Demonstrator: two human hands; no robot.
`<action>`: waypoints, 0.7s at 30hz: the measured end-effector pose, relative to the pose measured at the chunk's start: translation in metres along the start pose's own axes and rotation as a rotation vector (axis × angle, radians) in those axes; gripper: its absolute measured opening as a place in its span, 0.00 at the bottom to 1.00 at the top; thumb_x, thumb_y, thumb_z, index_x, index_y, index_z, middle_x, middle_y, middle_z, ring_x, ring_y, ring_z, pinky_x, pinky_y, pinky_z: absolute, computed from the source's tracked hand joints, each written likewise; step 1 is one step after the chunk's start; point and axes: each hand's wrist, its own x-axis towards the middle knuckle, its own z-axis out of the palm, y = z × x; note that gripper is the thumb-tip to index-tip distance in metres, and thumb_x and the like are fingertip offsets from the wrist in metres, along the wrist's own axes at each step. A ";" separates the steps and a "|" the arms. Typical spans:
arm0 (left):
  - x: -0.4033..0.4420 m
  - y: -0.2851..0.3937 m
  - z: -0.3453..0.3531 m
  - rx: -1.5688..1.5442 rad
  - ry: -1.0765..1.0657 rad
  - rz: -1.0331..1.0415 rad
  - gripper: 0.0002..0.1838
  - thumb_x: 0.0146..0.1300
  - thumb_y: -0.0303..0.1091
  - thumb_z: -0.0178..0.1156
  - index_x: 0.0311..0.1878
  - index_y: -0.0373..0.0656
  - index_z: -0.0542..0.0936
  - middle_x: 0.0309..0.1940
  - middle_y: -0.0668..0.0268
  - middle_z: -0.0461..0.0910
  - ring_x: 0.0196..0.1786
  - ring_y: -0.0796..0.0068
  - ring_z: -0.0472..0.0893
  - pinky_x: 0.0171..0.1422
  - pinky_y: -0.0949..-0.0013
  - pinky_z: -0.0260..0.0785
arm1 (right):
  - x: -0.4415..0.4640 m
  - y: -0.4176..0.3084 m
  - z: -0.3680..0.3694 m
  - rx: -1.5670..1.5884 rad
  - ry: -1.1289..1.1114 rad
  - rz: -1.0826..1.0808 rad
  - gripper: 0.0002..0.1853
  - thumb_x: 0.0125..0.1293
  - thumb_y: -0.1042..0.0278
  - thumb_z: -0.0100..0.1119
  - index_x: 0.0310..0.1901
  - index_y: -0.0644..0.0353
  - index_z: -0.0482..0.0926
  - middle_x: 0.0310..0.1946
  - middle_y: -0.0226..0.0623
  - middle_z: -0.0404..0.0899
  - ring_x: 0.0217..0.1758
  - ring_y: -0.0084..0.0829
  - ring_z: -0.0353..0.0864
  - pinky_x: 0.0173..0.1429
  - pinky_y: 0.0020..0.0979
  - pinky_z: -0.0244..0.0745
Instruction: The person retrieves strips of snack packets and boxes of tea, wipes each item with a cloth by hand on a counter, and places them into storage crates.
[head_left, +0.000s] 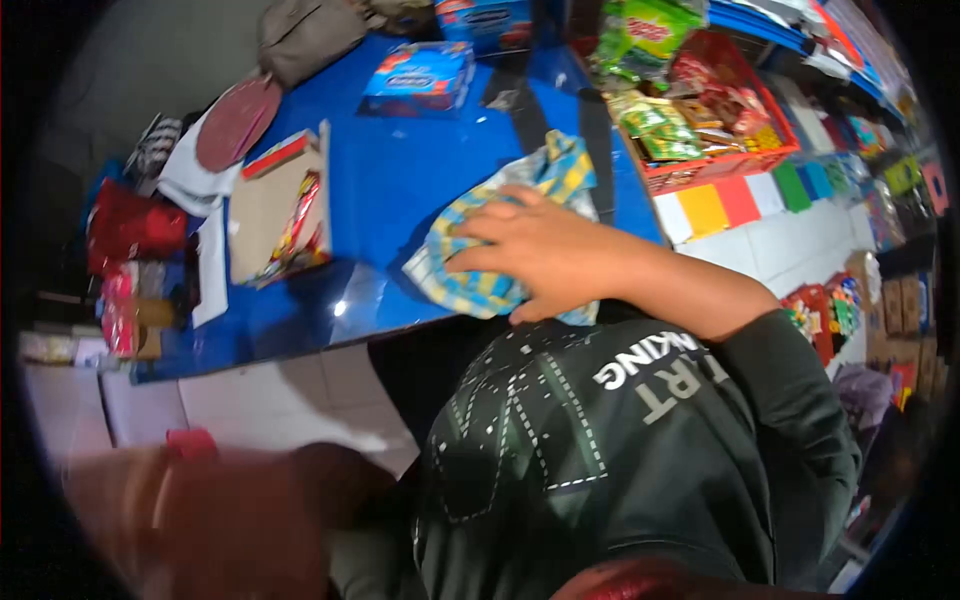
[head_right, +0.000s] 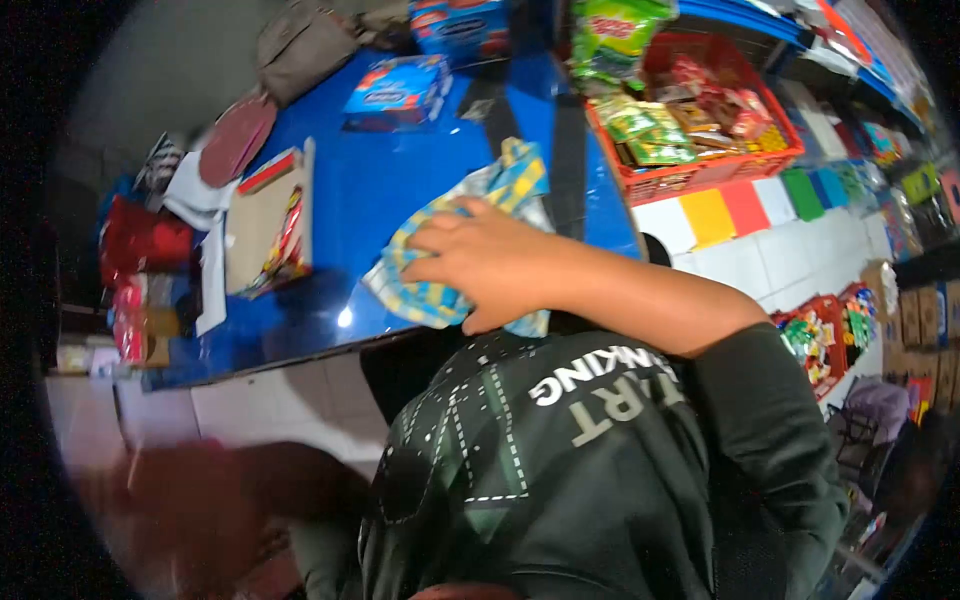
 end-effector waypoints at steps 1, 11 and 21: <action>-0.030 -0.046 0.016 0.109 -0.045 -0.290 0.38 0.50 0.45 0.66 0.57 0.40 0.56 0.59 0.57 0.55 0.63 0.63 0.60 0.67 0.61 0.52 | -0.001 0.000 0.001 0.015 0.005 -0.002 0.36 0.37 0.59 0.74 0.55 0.48 0.75 0.57 0.37 0.71 0.62 0.40 0.68 0.65 0.47 0.58; -0.195 -0.092 0.023 0.060 -0.211 -1.196 0.66 0.33 0.45 0.80 0.72 0.38 0.46 0.70 0.49 0.55 0.72 0.56 0.57 0.74 0.60 0.49 | 0.011 0.012 -0.018 0.135 0.001 0.186 0.26 0.44 0.64 0.69 0.50 0.48 0.80 0.53 0.37 0.76 0.60 0.39 0.72 0.62 0.45 0.61; -0.187 -0.097 0.028 0.227 -0.392 -1.221 0.57 0.39 0.44 0.76 0.71 0.46 0.53 0.67 0.54 0.62 0.69 0.53 0.63 0.71 0.56 0.56 | -0.020 0.028 -0.018 0.150 -0.230 -0.070 0.32 0.41 0.63 0.67 0.56 0.45 0.78 0.62 0.37 0.71 0.66 0.37 0.67 0.65 0.48 0.57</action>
